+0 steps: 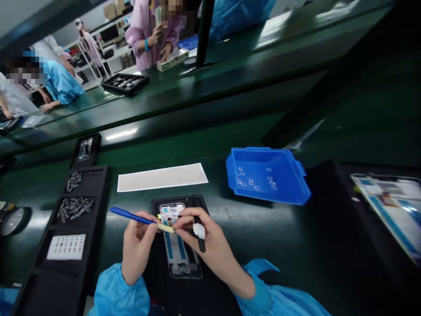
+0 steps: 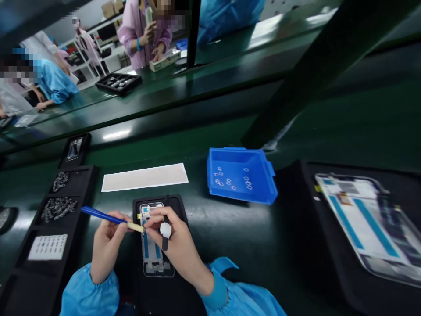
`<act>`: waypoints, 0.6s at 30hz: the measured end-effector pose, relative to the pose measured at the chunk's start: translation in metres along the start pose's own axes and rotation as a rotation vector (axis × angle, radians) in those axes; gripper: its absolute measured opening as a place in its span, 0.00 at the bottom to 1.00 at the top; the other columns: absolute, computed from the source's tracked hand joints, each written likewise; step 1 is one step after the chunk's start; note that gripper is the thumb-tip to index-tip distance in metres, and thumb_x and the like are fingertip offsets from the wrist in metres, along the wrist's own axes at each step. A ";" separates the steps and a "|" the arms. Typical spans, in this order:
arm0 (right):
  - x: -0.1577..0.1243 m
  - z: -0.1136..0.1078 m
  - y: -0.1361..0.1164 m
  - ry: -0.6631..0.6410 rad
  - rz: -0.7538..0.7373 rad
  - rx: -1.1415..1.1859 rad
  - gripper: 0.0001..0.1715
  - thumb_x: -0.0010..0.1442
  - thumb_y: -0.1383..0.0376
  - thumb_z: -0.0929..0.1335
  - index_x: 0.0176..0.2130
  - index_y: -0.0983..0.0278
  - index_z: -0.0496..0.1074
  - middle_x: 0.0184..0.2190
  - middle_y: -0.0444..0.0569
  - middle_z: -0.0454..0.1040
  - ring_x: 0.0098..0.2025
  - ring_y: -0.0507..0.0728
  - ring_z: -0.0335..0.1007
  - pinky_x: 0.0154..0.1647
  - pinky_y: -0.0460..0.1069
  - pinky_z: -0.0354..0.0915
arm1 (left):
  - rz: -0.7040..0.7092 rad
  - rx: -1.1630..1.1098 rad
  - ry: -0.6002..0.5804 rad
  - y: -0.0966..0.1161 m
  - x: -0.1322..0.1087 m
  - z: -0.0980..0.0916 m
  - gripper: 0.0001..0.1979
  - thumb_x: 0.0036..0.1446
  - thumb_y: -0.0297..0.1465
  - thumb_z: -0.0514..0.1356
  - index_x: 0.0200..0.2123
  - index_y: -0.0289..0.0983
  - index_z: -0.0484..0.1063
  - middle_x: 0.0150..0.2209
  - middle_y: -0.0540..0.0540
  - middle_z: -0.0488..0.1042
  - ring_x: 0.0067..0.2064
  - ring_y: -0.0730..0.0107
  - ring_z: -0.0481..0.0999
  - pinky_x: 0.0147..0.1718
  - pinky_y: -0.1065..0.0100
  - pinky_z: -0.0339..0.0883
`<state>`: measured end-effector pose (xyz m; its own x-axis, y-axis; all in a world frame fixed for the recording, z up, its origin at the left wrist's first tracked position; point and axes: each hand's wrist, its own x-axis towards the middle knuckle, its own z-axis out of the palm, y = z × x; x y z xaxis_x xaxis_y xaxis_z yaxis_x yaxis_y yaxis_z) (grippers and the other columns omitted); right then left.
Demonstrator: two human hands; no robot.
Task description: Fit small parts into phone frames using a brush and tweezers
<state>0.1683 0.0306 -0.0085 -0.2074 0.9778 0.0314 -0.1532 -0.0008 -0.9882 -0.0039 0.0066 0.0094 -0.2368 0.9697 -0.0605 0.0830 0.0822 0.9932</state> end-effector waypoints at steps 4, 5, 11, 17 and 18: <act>0.004 -0.006 -0.004 -0.110 -0.015 0.009 0.15 0.58 0.67 0.72 0.44 0.58 0.67 0.30 0.41 0.76 0.33 0.54 0.75 0.40 0.48 0.72 | -0.157 -0.161 -0.077 0.001 0.003 -0.002 0.19 0.52 0.45 0.67 0.36 0.37 0.69 0.33 0.48 0.76 0.34 0.68 0.79 0.34 0.67 0.76; 0.004 -0.007 -0.006 -0.141 -0.022 0.011 0.16 0.58 0.68 0.71 0.45 0.58 0.67 0.30 0.41 0.76 0.33 0.53 0.75 0.39 0.48 0.72 | -0.189 -0.194 -0.098 0.001 0.004 -0.003 0.20 0.51 0.46 0.68 0.36 0.37 0.68 0.32 0.49 0.76 0.33 0.69 0.79 0.34 0.67 0.76; 0.002 -0.007 -0.010 -0.237 -0.090 -0.009 0.17 0.57 0.70 0.69 0.46 0.59 0.67 0.29 0.41 0.74 0.30 0.52 0.71 0.34 0.46 0.69 | -0.302 -0.299 -0.177 0.003 0.003 -0.003 0.23 0.48 0.47 0.70 0.36 0.37 0.67 0.30 0.49 0.75 0.30 0.70 0.78 0.33 0.67 0.75; -0.002 -0.002 -0.010 -0.169 -0.168 -0.072 0.15 0.59 0.69 0.68 0.46 0.58 0.66 0.29 0.42 0.73 0.30 0.52 0.71 0.36 0.49 0.70 | -0.267 -0.277 -0.145 0.000 0.004 -0.004 0.22 0.49 0.44 0.70 0.37 0.37 0.67 0.32 0.48 0.75 0.33 0.67 0.78 0.35 0.64 0.76; -0.003 -0.002 -0.009 -0.158 -0.191 -0.098 0.15 0.59 0.69 0.68 0.46 0.59 0.66 0.29 0.42 0.73 0.30 0.53 0.71 0.37 0.49 0.70 | -0.264 -0.266 -0.142 0.000 0.005 -0.004 0.22 0.49 0.44 0.70 0.37 0.37 0.67 0.32 0.47 0.76 0.33 0.66 0.79 0.35 0.62 0.76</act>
<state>0.1717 0.0284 0.0006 -0.3329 0.9135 0.2340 -0.1113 0.2084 -0.9717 -0.0090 0.0102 0.0095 -0.0783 0.9468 -0.3121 -0.2207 0.2888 0.9316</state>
